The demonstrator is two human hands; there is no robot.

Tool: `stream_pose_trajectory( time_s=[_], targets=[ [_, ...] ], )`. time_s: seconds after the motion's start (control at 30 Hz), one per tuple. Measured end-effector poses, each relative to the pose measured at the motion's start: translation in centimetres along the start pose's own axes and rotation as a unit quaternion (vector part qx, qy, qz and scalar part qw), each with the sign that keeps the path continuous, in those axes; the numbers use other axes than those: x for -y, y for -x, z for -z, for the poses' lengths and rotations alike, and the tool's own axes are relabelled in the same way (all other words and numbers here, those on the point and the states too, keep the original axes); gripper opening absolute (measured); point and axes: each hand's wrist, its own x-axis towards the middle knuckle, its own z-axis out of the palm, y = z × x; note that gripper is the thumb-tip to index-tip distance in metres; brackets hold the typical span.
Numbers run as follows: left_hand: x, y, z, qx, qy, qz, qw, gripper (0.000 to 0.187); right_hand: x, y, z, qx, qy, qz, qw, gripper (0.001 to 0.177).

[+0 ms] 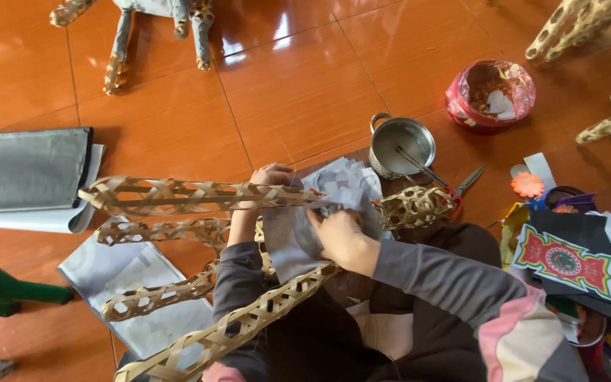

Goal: Applying paper strips with adhesive to a bamboo giraffe frame to create a sculpture.

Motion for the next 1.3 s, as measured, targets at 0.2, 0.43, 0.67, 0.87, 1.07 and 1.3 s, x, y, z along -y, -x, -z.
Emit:
stream_pose_trajectory(
  time_s=[0.2, 0.43, 0.67, 0.87, 1.07, 1.3],
  targets=[
    [-7.8, 3.5, -4.1, -0.320, -0.104, 0.065, 0.939, 0.045, 0.6, -3.1, -3.7, -0.016, -0.067, 0.007, 0.998, 0.084],
    [-11.1, 16.0, -5.9, -0.162, -0.266, 0.085, 0.946, 0.082, -0.8, -1.0, 0.1, 0.034, -0.187, 0.017, 0.982, 0.088],
    [-7.6, 17.7, -7.0, -0.273, -0.299, 0.016, 0.914, 0.071, -1.2, 2.0, 3.6, -0.013, -0.095, 0.023, 0.995, 0.101],
    [-10.4, 10.1, -12.2, -0.271, -0.189, -0.018, 0.944, 0.061, -1.8, 3.0, 5.1, 0.015, -0.107, -0.012, 0.994, 0.098],
    [-10.6, 7.6, -9.7, -0.281, -0.111, -0.048, 0.952, 0.037, -2.8, 5.9, 8.2, 0.035, -0.122, 0.010, 0.992, 0.102],
    [-8.1, 6.6, -7.2, -0.165, -0.157, -0.029, 0.973, 0.032, -4.0, 5.1, 4.0, -0.056, -0.120, 0.031, 0.991, 0.107]
  ],
)
